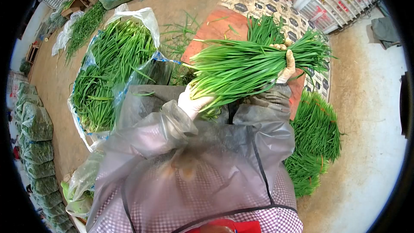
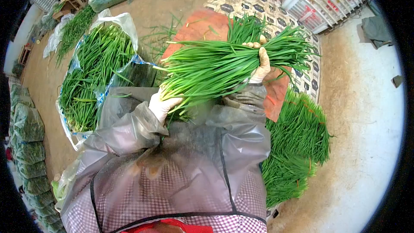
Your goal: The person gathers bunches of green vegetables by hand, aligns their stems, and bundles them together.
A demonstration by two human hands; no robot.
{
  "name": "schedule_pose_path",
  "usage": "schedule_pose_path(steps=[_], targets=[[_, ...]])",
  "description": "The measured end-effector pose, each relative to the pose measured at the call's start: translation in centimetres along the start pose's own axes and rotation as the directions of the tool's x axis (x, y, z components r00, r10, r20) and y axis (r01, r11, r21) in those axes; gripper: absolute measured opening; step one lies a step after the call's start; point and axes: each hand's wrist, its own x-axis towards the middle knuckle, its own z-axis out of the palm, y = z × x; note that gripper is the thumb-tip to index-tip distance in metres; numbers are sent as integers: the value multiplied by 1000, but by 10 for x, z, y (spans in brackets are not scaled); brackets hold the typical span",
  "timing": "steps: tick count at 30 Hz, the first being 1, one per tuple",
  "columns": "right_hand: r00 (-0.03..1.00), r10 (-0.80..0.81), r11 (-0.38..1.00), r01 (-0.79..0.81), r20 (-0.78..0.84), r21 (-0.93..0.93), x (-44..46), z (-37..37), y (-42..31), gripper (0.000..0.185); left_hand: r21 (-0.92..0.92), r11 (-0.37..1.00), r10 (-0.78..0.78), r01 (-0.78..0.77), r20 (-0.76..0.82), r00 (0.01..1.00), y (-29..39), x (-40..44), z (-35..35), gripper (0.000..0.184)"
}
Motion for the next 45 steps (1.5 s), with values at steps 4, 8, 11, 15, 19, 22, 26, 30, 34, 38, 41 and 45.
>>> schedule_pose_path(steps=[4,8,11,15,19,22,26,30,34,38,41,45], targets=[[1000,1,1000,-1,-9,9,-2,0,2,35,-5,997,82,-83,-78,994,5,-2,2,41],[998,-7,1000,8,-55,15,-3,5,4,35,-317,943,-87,105,70,994,14,-4,2,43],[999,0,1000,1,-37,16,-4,4,3,34,-332,933,-109,138,104,989,15,-1,-4,46],[999,-12,1000,11,-38,-22,-2,-5,0,33,-238,969,-46,69,100,994,14,1,-17,45],[999,-42,999,43,-28,26,-3,3,-7,29,-140,989,-42,42,3,999,17,3,-47,33],[999,13,999,-15,44,35,-3,2,-19,28,87,995,63,-50,-155,986,14,11,-97,20],[999,30,997,-28,21,-66,0,-38,-49,31,-272,945,66,-181,-383,921,45,14,-134,11],[986,60,996,-70,154,63,-8,-9,-57,26,-478,846,-24,-235,-474,880,49,19,-165,9],[992,-102,989,94,69,114,-5,-25,-56,29,-502,824,-20,-261,-486,874,45,20,-160,9],[984,-97,978,66,150,198,-8,-31,-62,32,-500,813,2,-300,-511,860,49,23,-161,10],[983,-56,962,6,176,272,-10,-27,-62,35,80,907,387,-415,-551,739,66,23,-156,11],[977,-19,937,-55,210,344,-11,-25,-62,38,985,-4,460,-170,153,875,94,2,-148,15]])
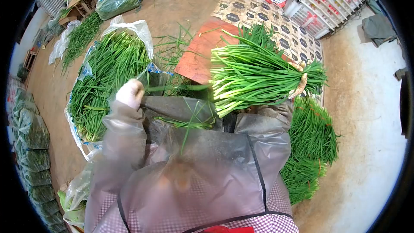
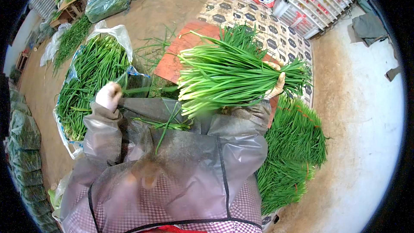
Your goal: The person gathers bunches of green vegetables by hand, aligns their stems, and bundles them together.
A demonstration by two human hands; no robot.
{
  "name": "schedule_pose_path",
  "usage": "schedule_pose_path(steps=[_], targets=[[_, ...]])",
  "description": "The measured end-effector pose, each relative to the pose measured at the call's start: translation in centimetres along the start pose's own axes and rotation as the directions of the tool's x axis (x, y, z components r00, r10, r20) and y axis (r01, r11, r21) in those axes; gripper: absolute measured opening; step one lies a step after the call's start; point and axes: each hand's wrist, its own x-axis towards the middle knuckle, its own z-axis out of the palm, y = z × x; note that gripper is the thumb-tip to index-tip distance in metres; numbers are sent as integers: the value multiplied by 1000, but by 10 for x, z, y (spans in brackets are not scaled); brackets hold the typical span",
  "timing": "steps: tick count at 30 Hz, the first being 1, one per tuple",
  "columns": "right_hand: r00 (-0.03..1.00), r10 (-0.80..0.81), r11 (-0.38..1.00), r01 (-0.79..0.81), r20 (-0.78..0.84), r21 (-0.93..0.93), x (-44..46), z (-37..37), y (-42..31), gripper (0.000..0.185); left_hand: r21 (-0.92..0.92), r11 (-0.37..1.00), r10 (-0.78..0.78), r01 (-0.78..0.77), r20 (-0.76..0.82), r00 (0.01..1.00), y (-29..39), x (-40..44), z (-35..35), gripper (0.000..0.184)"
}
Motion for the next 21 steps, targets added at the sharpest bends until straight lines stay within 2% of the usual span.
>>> schedule_pose_path(steps=[1,3,4,5,6,7,8,9,10,11,13,15,17,18,21], targets=[[1000,-12,1000,12,-1,-2,-1,-1,0,38,152,986,-119,74,307,944,-1,3,-6,18],[1000,-14,999,14,-5,-36,0,-3,2,38,339,940,-210,18,536,818,11,10,-3,22],[1000,-20,997,19,-6,-73,-1,-7,-2,39,346,938,-202,-8,564,801,22,11,-4,27],[1000,-22,997,21,-7,-73,0,-14,-6,39,254,959,-32,-129,544,839,36,7,-7,31],[999,-17,995,14,-31,-100,0,-22,-11,40,155,968,122,-199,400,908,51,3,-3,35],[998,-10,992,2,-59,-126,0,-21,-7,41,-47,947,315,-318,340,886,61,8,3,40],[996,-44,970,25,-71,-242,-1,-18,-4,41,-340,882,408,-327,199,891,78,9,8,34],[997,-39,971,21,-73,-238,0,-8,6,41,-552,801,367,-233,146,919,103,9,9,31],[999,24,987,-29,-33,-157,1,3,16,40,-698,714,277,-43,225,934,121,9,7,30],[996,84,994,-83,14,-77,2,8,22,39,-810,569,170,142,285,943,133,8,13,31],[994,110,990,-109,12,-85,3,14,27,38,-838,451,29,306,357,934,144,9,26,31],[991,134,987,-133,6,-95,4,14,29,37,-845,424,-15,326,354,935,147,11,34,28],[995,-46,981,28,-91,-190,3,6,30,36,-841,311,-59,442,447,892,147,11,37,27],[995,-44,982,26,-93,-189,3,3,29,36,-826,292,-68,482,484,872,146,11,34,23],[993,-65,973,41,-101,-225,4,2,30,36,-811,290,-11,509,529,849,137,7,36,22]])
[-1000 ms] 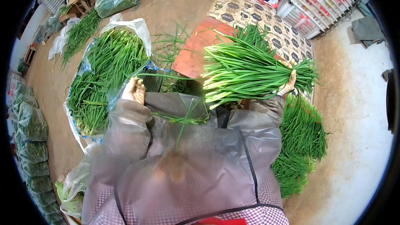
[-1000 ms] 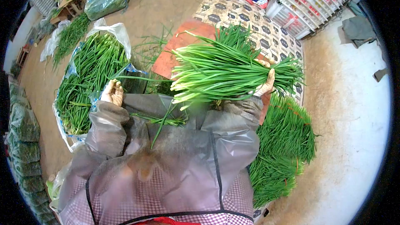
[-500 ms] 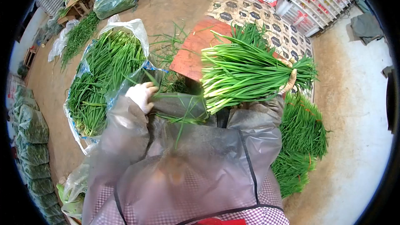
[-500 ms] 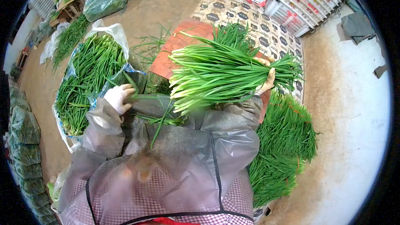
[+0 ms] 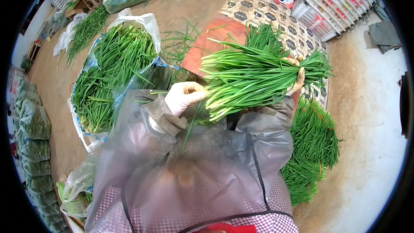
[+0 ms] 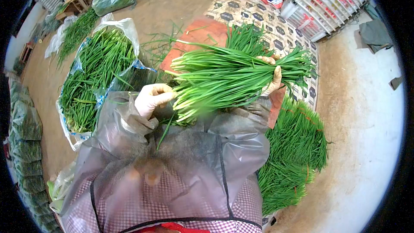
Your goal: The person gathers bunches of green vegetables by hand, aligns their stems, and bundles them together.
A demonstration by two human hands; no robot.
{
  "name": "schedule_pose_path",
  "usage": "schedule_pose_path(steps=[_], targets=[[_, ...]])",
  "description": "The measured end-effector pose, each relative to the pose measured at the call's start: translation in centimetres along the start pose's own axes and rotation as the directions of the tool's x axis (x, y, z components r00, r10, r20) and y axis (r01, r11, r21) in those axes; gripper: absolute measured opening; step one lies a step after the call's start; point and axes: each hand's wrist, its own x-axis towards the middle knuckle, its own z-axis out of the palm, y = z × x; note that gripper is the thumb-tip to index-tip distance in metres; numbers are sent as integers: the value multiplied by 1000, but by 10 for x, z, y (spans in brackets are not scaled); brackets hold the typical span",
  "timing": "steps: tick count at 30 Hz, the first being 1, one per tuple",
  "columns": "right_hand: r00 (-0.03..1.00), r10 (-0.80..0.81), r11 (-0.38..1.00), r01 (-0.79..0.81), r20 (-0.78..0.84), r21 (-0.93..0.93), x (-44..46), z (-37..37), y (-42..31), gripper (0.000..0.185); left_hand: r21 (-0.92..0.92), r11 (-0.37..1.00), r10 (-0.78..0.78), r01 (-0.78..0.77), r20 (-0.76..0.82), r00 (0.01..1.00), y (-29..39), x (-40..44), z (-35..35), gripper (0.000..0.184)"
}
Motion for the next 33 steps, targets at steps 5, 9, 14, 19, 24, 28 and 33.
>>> schedule_pose_path(steps=[5,9,14,19,24,28,33], targets=[[991,118,992,-120,56,43,-1,-1,-11,29,-42,999,30,-31,-11,999,-6,-6,-24,21],[984,147,979,-159,102,127,0,-6,-20,21,213,970,162,-119,-199,966,-5,-11,-73,16],[958,205,923,-257,201,285,-1,5,-13,23,807,527,565,-266,-99,819,-12,-3,-95,17],[971,210,967,-223,112,119,0,1,-5,41,377,878,301,-295,43,953,11,6,-28,23],[978,173,975,-187,120,118,3,1,1,41,292,881,441,-373,-216,871,-7,5,-4,23],[974,198,966,-214,112,147,1,2,1,41,314,864,482,-394,-288,828,1,-1,0,20],[998,58,998,-58,0,16,2,-1,6,41,615,716,468,-329,-74,881,11,-3,2,23]])
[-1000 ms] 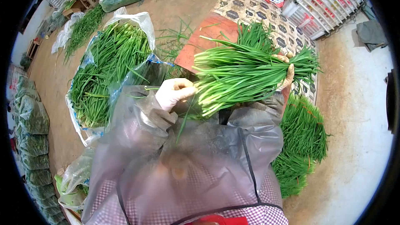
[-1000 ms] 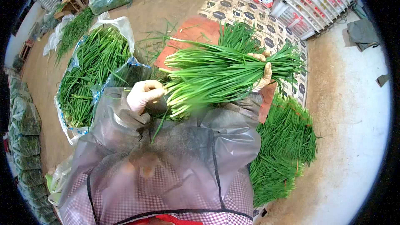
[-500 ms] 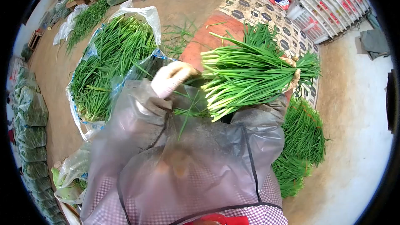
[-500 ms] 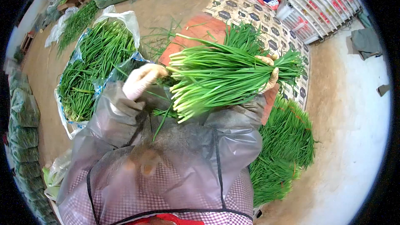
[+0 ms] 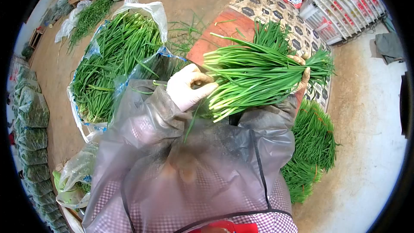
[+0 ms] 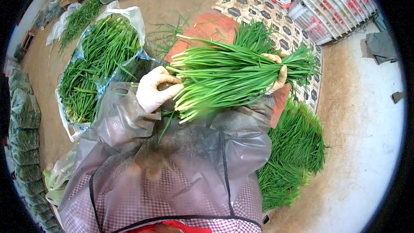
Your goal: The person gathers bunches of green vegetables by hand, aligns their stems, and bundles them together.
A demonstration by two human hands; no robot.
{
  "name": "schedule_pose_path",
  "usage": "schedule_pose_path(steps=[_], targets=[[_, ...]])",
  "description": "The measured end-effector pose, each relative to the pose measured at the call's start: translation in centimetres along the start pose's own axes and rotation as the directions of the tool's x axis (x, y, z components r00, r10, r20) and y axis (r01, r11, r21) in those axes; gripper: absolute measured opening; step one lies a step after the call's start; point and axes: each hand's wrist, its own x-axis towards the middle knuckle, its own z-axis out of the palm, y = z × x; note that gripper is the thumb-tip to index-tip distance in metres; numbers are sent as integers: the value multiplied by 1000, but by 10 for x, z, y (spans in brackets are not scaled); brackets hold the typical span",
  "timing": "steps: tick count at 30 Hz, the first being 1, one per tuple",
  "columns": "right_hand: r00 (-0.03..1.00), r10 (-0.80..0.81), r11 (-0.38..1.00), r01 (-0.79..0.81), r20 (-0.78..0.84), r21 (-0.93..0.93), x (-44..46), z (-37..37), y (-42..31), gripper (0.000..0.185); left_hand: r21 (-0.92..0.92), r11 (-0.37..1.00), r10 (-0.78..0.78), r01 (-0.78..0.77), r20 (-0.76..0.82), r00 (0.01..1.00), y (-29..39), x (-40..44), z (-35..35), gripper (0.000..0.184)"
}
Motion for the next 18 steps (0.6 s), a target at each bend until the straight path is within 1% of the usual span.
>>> schedule_pose_path(steps=[1,3,5,6,7,8,9,10,11,13,14,17,18], targets=[[1000,1,1000,-1,-15,-15,-1,2,1,42,113,991,76,-78,14,997,-2,1,2,26],[1000,8,1000,-9,-6,-22,-2,7,5,41,128,988,81,-83,19,997,-3,1,5,29],[1000,6,999,-6,21,-32,0,10,9,41,130,990,-59,45,99,993,-2,5,7,29],[999,10,1000,-9,36,-24,-1,11,11,41,90,996,-20,13,72,997,-6,5,11,24],[999,10,1000,-9,34,-25,-2,9,11,41,90,996,-22,15,73,997,-9,6,15,24],[999,14,1000,-14,36,-2,-1,8,12,41,-165,982,-86,97,69,994,-11,5,19,21],[999,19,1000,-20,38,21,0,6,13,41,-409,897,-149,169,81,986,-14,6,21,19],[997,31,999,-32,68,18,1,5,12,41,-527,801,-249,285,139,958,-17,5,20,16],[997,30,999,-32,67,17,2,3,11,41,-527,800,-250,286,141,958,-19,6,18,16],[998,30,999,-28,50,-42,2,0,11,41,-489,838,-220,243,105,970,-22,8,14,15],[999,35,999,-33,42,-40,2,0,10,42,-494,822,-263,283,112,958,-14,8,10,15],[997,3,1000,-2,72,-20,1,4,11,41,-478,842,-239,251,87,967,-25,7,1,14],[999,31,999,-32,-17,-29,-1,1,4,36,-494,830,-268,258,52,962,-29,9,-5,18]])
